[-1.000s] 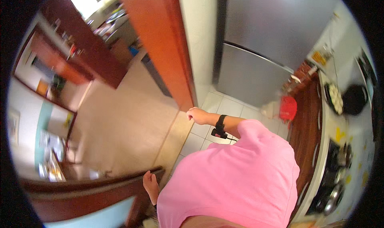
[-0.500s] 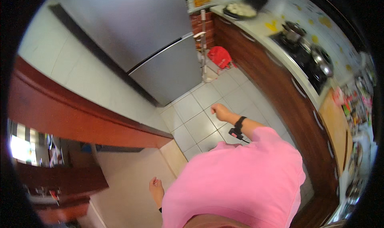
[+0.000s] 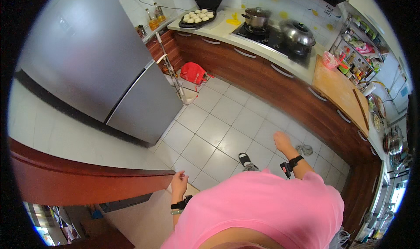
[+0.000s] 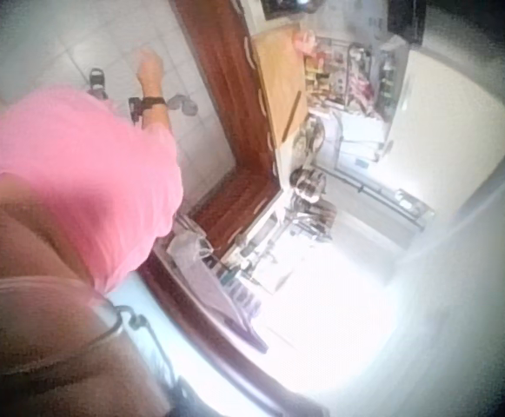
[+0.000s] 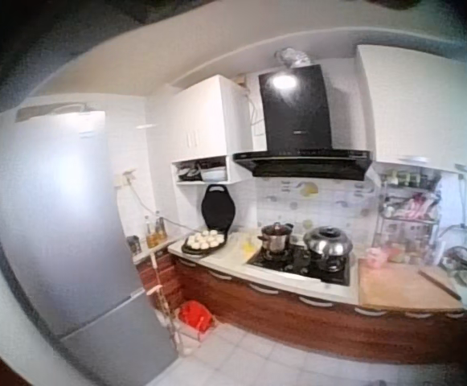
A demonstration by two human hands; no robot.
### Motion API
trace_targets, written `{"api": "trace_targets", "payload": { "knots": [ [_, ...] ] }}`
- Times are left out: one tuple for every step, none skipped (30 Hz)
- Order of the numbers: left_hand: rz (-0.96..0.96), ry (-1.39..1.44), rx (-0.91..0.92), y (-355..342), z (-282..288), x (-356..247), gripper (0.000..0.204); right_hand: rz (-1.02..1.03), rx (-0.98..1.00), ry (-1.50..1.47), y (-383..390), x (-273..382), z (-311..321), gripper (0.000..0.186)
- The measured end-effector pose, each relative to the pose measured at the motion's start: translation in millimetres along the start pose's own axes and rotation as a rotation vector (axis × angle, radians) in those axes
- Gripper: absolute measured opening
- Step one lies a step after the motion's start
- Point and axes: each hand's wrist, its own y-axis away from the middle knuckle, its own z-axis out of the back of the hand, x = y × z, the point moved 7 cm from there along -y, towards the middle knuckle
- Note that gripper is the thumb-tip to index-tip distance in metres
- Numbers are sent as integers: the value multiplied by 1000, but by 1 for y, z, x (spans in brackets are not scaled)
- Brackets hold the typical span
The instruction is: The person places dough balls into a round electric griddle, then rolls out dough balls on a wooden board using a rolling pin. They transfer the flattened dough to the griddle and later retrieve a metal bowl from a plastic bag to cover a pot on the stove.
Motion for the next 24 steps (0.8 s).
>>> {"api": "trace_targets", "payload": {
  "knots": [
    [-38,25,55,-11,-10,-13,32,43,-22,-19,4,-16,0,24],
    [-37,-14,42,-23,-16,-23,32,61,-33,-9,5,-31,0,24],
    [-57,-46,48,-32,-21,-35,32,-3,-6,34,5,-46,-4,24],
    [-135,-52,44,-39,-26,-53,32,51,-41,-35,5,-52,-2,23],
    [-120,-48,52,-45,-32,-64,32,23,-35,-68,4,-62,0,22],
    [-68,-91,50,-52,-37,-73,33,-53,19,-35,0,-73,1,21],
    [-69,-96,44,-58,-43,-84,32,-75,-19,-141,-3,-79,10,21],
    [-137,-69,36,-62,-47,-99,33,-147,-15,-187,-10,-86,15,20],
    [-139,-59,38,-67,-52,-108,33,-243,-1,-246,-15,-93,21,19],
    [-71,-75,33,-72,-57,-112,33,-227,-41,-321,-22,-94,30,18],
    [-62,-62,31,-76,-60,-119,33,-237,-72,-408,-31,-96,39,18],
    [-98,-22,42,-78,-63,-127,33,-253,-124,-507,-36,-98,46,18],
    [-60,-49,36,-82,-64,-129,34,-270,-103,-518,-41,-101,48,18],
    [-64,-42,37,-84,-65,-132,34,-284,-105,-536,-47,-105,50,18],
    [-109,-3,59,-84,-65,-137,34,-300,-144,-564,-55,-111,53,19],
    [-62,-40,-1,-85,-60,-134,34,-293,-70,-532,-64,-114,48,19],
    [-51,-50,-37,-82,-52,-133,34,-316,-24,-520,-71,-116,40,19],
    [-77,-38,-64,-75,-45,-132,34,-297,33,-435,-81,-113,31,18],
    [-30,0,-102,-67,-35,-125,34,-198,77,-244,-93,-106,24,18],
    [-3,-16,-140,-57,-26,-119,34,-16,69,-147,-104,-91,20,19],
    [75,-60,-188,-45,-17,-111,34,179,41,-30,-113,-73,16,18],
    [67,-60,-214,-30,-8,-105,34,286,52,87,-116,-59,9,17],
    [110,-75,-262,-15,2,-94,33,386,7,38,-119,-42,9,16],
    [91,-52,-286,2,11,-88,33,420,-4,-18,-125,-23,6,16]
  ]
}}
